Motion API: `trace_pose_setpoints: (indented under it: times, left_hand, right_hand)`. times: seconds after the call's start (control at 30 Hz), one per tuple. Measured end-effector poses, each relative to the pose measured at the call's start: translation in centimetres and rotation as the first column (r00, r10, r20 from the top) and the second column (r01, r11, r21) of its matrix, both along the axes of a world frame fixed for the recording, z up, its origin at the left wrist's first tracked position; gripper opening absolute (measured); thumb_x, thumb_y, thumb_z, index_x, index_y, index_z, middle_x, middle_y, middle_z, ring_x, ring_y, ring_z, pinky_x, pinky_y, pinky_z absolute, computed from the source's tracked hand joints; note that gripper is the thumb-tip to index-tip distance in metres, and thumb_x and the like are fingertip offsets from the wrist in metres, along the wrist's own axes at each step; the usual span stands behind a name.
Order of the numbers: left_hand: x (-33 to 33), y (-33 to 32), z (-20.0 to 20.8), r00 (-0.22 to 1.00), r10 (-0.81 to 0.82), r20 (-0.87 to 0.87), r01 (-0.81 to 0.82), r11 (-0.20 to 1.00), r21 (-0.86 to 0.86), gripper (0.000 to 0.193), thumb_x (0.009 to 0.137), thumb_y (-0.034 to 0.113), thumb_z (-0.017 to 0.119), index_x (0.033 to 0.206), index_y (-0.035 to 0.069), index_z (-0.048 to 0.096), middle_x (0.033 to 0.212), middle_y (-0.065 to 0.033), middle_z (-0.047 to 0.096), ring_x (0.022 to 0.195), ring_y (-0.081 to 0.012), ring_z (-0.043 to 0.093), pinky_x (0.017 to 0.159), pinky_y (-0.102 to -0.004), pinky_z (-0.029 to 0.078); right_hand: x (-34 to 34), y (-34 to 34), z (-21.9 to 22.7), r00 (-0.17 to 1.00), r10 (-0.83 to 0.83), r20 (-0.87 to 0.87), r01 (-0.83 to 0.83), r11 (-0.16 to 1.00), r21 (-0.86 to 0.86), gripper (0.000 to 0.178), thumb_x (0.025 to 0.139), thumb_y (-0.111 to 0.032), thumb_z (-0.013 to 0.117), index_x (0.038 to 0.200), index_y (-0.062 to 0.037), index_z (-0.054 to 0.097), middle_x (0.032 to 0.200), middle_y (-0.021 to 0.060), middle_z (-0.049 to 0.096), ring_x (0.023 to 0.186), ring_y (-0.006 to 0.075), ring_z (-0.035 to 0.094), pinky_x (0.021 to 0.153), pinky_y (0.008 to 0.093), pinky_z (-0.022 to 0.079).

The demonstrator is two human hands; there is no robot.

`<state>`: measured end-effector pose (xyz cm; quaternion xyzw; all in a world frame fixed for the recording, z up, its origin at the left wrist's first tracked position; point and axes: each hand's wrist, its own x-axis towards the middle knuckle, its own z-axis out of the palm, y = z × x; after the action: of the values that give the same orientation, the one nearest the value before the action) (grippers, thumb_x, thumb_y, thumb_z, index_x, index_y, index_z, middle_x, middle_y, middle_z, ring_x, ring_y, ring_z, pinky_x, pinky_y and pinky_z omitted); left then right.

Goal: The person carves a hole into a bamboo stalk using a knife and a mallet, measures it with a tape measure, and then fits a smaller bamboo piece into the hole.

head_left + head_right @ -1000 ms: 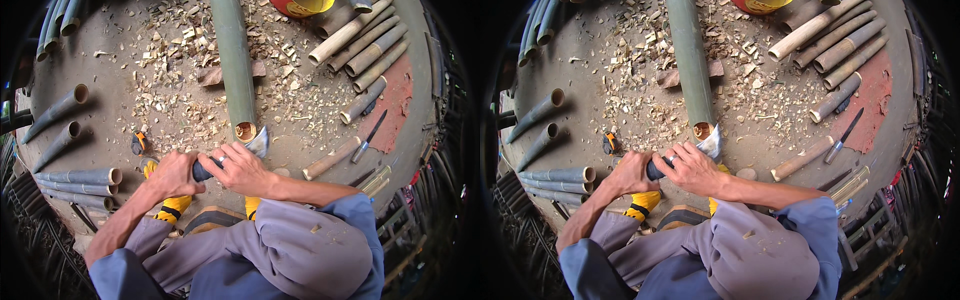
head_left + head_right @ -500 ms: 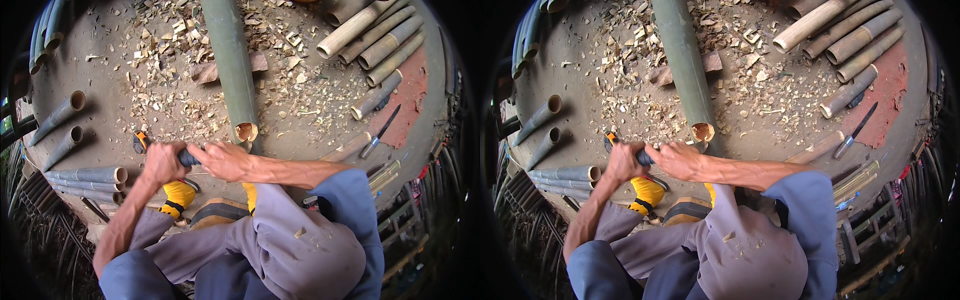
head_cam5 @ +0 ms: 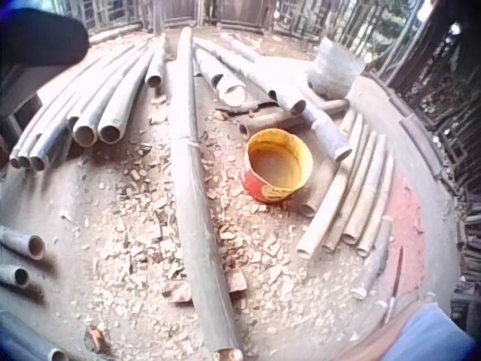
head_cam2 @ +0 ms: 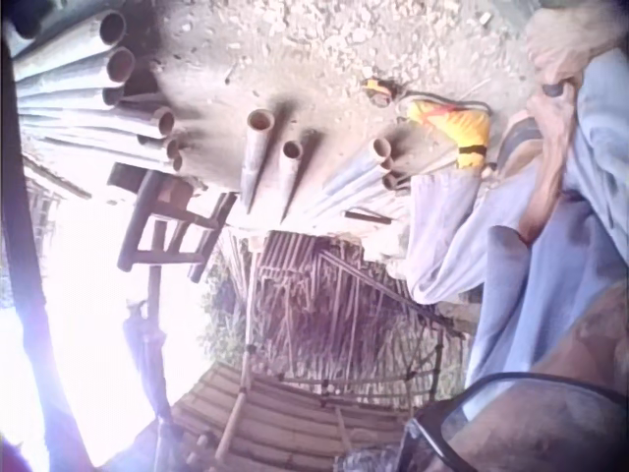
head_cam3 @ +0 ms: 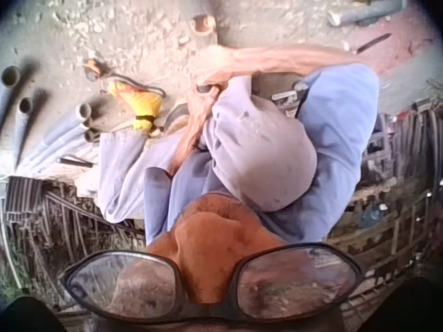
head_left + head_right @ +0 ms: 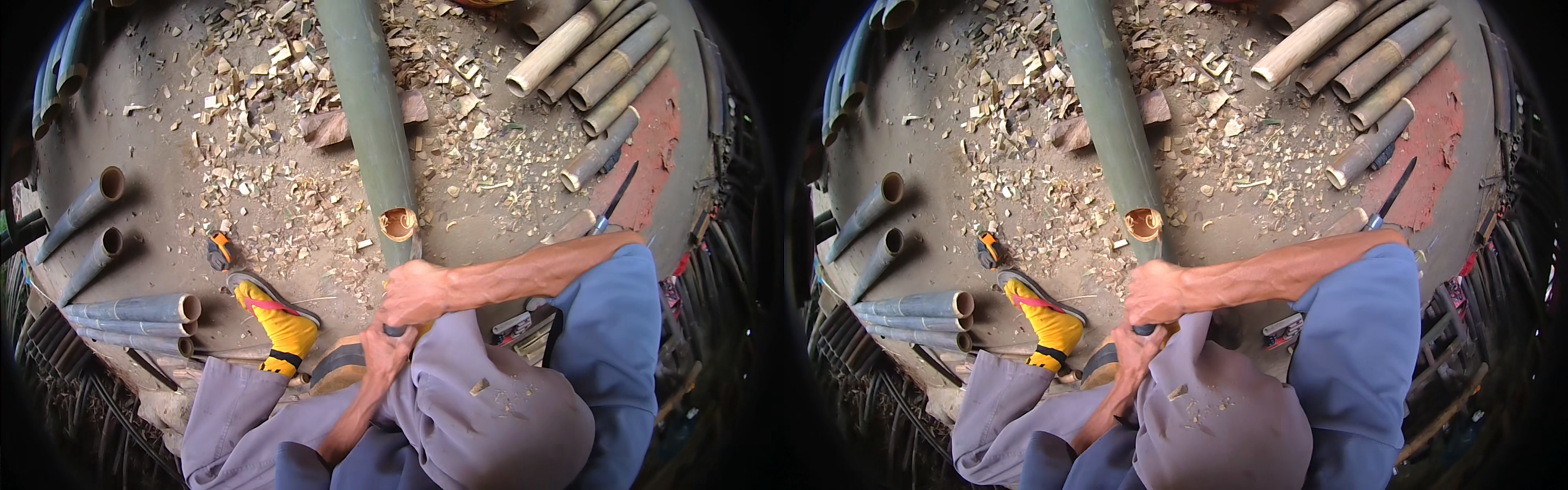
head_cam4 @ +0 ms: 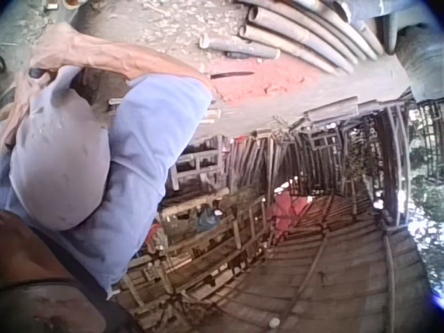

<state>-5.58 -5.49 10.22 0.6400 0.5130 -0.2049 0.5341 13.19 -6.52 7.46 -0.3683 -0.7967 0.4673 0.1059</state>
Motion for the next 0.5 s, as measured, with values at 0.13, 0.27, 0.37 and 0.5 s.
trace_pose_setpoints:
  times: [0.13, 0.27, 0.37, 0.5]
  left_hand:
    - [-0.3, 6.3, -1.0, 0.999, -0.029, -0.016, 0.029, 1.0, -0.001, 0.034, 0.065, 0.016, 0.073, 0.092, -0.001, 0.064, 0.063, -0.0166, 0.064, 0.056, -0.022, 0.064, 0.06, -0.0354, 0.052]
    - [2.3, 14.5, -0.4, 0.874, -0.484, -0.045, 0.485, 0.866, 0.123, 0.032, 0.064, 0.018, 0.07, 0.093, 0.005, 0.065, 0.067, -0.0187, 0.066, 0.061, -0.0307, 0.067, 0.065, -0.0406, 0.054]
    - [5.5, 18.4, 0.4, 0.716, -0.695, -0.07, 0.694, 0.696, 0.184, 0.031, 0.06, 0.019, 0.072, 0.086, 0.005, 0.063, 0.071, -0.0193, 0.066, 0.065, -0.0365, 0.065, 0.066, -0.0438, 0.054]
    - [10.8, 21.4, 2.1, 0.424, -0.893, -0.15, 0.892, 0.382, 0.243, 0.027, 0.062, 0.02, 0.068, 0.083, 0.005, 0.061, 0.074, -0.0164, 0.066, 0.066, -0.0361, 0.065, 0.065, -0.0437, 0.053]
  right_hand:
    - [-1.0, 3.9, -0.1, 0.982, -0.171, 0.074, 0.176, 0.982, -0.072, 0.009, 0.074, -0.014, 0.061, 0.081, -0.0083, 0.064, 0.069, 0.0095, 0.066, 0.066, 0.0271, 0.067, 0.052, 0.0387, 0.052]
    - [-0.9, 5.1, -0.2, 0.855, -0.515, 0.063, 0.518, 0.852, -0.072, 0.021, 0.075, -0.01, 0.061, 0.096, -0.0077, 0.059, 0.074, 0.0121, 0.064, 0.074, 0.029, 0.066, 0.063, 0.0414, 0.052]
    - [-1.0, 5.1, 0.1, 0.692, -0.717, 0.09, 0.722, 0.69, -0.049, 0.028, 0.077, -0.007, 0.059, 0.104, -0.0074, 0.053, 0.078, 0.0129, 0.062, 0.079, 0.03, 0.065, 0.07, 0.0432, 0.051]
    - [-0.4, 5.0, 0.4, 0.455, -0.891, 0.007, 0.891, 0.455, -0.006, 0.027, 0.078, -0.007, 0.056, 0.105, -0.006, 0.052, 0.08, 0.0155, 0.061, 0.081, 0.0332, 0.065, 0.071, 0.0435, 0.052]
